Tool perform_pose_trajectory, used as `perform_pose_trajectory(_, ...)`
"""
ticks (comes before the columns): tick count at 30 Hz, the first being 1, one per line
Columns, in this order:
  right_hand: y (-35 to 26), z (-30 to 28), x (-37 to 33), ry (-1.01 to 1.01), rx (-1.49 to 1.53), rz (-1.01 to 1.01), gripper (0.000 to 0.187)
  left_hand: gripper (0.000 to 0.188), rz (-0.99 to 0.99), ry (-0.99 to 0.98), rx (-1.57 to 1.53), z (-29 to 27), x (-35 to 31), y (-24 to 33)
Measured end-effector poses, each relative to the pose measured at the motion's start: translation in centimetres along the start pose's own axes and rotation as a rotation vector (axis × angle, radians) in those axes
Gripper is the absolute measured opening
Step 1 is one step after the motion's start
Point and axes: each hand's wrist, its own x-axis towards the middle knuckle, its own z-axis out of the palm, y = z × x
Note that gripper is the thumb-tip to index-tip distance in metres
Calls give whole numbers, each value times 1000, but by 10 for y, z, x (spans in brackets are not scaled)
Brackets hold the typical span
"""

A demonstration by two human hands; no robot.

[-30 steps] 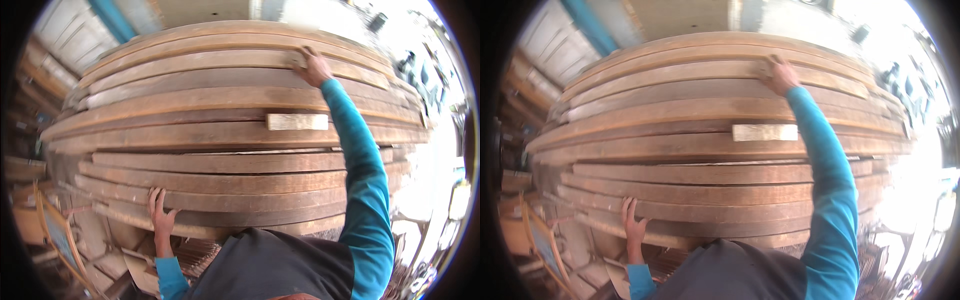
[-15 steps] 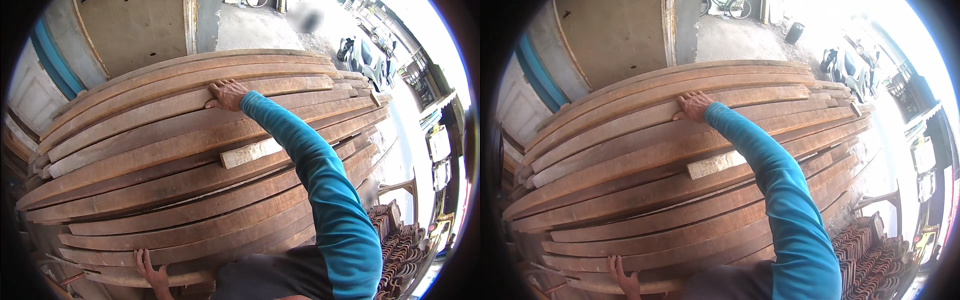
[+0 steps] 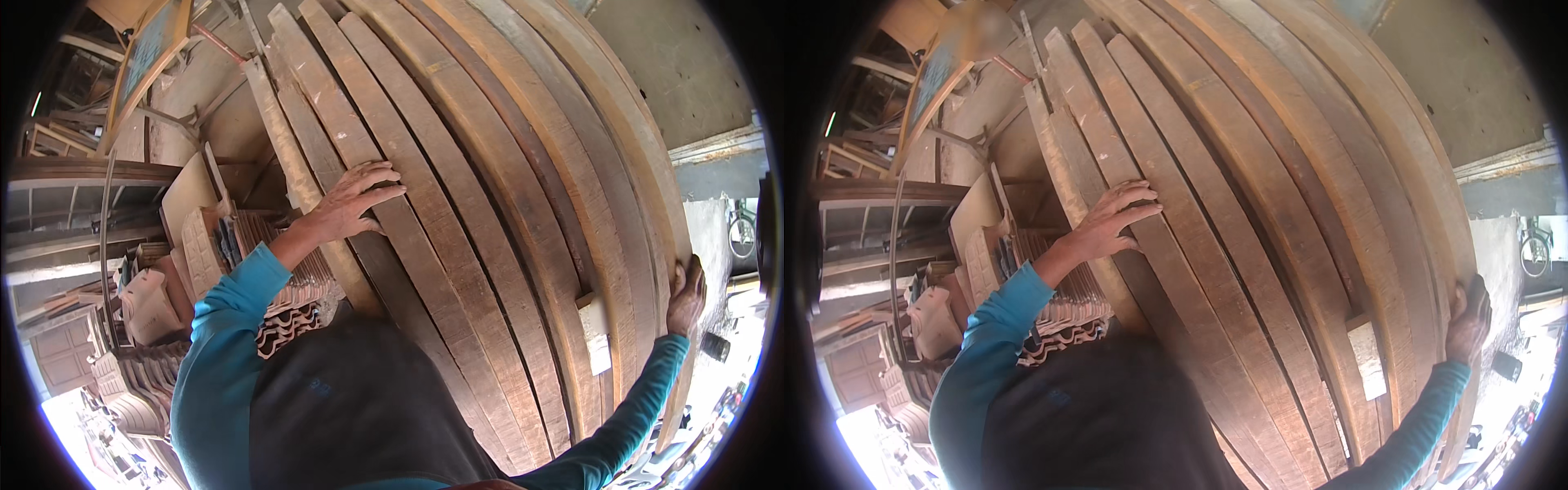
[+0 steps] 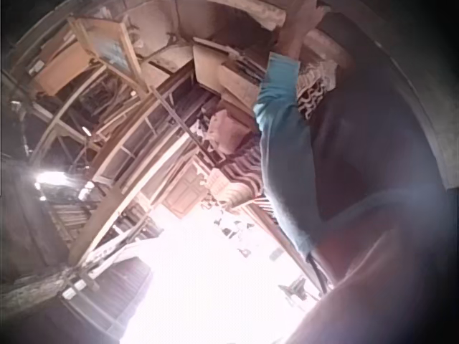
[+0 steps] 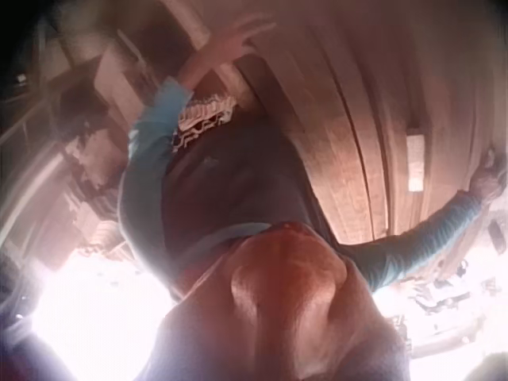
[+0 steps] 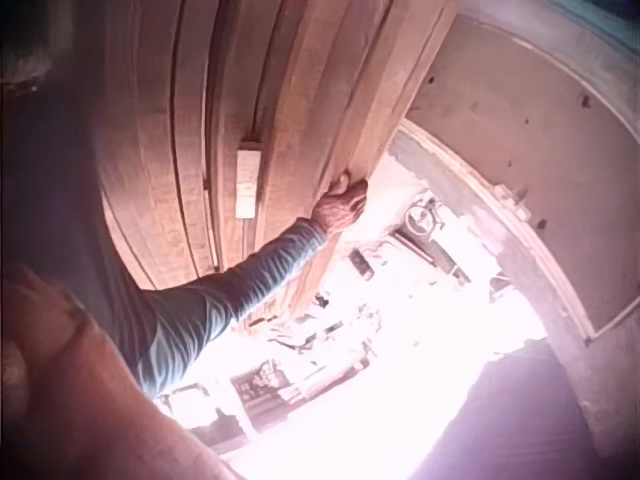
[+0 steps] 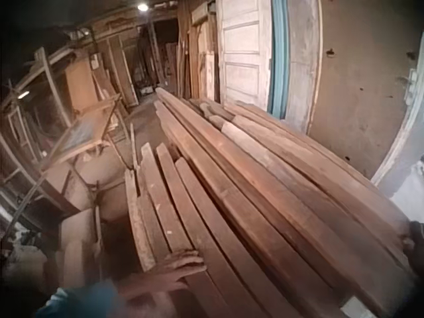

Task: The person organizes long wooden planks by hand, shifting them within a large stack and periodically using a set of pliers and a hammer to remove small debris or nails from the wood.

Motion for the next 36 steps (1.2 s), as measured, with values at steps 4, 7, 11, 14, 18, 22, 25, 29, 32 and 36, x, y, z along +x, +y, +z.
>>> perform_pose_trajectory(4,-46,-85,5,-43,136,41,46,89,-15,-4,-64,3,-5,7)
perform_pose_trajectory(7,-71,-114,-15,-98,349,34,49,85,17,-34,-56,-8,10,21)
perform_pose_trajectory(11,-120,-147,-53,-267,475,59,53,84,21,28,-300,-2,48,69)
perform_pose_trajectory(14,-134,-147,-106,-236,560,163,61,86,-166,-26,-1027,18,92,132)
perform_pose_trajectory(18,-180,-185,-143,-266,455,224,80,96,-219,-107,-1532,48,138,187)
perform_pose_trajectory(22,-215,-207,-215,-151,366,255,75,73,-233,-95,-1697,59,134,227)
perform_pose_trajectory(25,-229,-206,-284,-122,352,319,82,48,-203,-81,-1555,59,80,245)
perform_pose_trajectory(29,-253,-211,-342,-186,368,267,84,27,-356,-99,-1578,50,-6,246)
perform_pose_trajectory(32,-274,-205,-392,-198,389,261,85,21,-500,-277,-1520,45,-57,242)
perform_pose_trajectory(36,-306,-191,-394,-170,496,180,82,33,-660,-265,-1555,62,-124,188)
